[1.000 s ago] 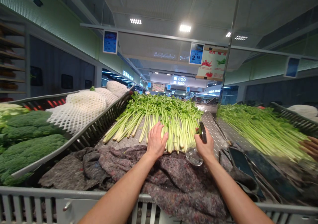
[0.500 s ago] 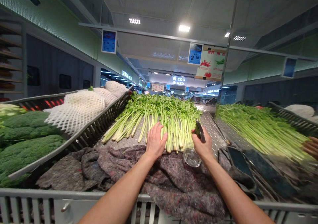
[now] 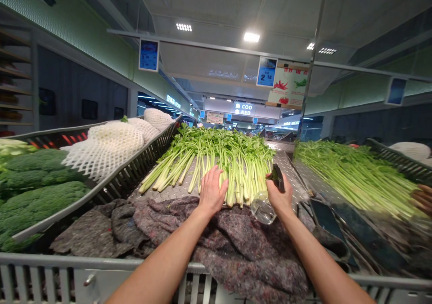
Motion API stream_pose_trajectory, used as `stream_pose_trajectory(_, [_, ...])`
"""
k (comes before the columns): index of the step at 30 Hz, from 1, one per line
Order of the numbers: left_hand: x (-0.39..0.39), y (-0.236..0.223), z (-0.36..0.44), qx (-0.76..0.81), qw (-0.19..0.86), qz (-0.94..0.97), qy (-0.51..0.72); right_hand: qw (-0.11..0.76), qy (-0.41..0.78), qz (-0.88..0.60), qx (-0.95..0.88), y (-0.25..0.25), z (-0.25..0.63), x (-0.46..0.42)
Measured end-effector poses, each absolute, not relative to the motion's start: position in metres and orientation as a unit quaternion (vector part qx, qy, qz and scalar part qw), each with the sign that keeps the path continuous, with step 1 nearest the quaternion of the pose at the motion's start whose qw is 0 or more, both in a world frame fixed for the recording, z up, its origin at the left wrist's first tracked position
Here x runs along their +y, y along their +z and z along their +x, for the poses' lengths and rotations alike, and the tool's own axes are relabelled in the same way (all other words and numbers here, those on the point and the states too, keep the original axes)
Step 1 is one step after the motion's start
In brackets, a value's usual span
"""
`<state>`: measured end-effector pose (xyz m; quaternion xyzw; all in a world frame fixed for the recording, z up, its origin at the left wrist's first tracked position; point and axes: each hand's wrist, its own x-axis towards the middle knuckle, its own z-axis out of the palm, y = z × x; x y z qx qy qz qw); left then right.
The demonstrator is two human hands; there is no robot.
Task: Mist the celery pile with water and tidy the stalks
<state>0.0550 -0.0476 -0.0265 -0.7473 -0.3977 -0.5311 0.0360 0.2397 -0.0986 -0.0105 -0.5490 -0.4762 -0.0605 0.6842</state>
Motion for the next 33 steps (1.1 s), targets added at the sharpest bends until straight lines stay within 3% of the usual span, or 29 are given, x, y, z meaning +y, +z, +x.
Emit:
stream_pose_trajectory(19, [-0.044,-0.024,0.045,-0.407,0.073,-0.742,-0.528,0.678,-0.031,-0.567,-0.467,-0.014,0.241,-0.096])
stream_pose_trajectory(24, [-0.048,-0.017,0.022,-0.396,0.133,-0.756,-0.505,0.68,-0.014,-0.563,-0.469,-0.001,0.227,-0.102])
stream_pose_trajectory(33, [-0.047,-0.02,0.003,-0.423,0.139,-0.735,-0.511,0.701,-0.007,-0.501,-0.508,0.024,0.184,-0.093])
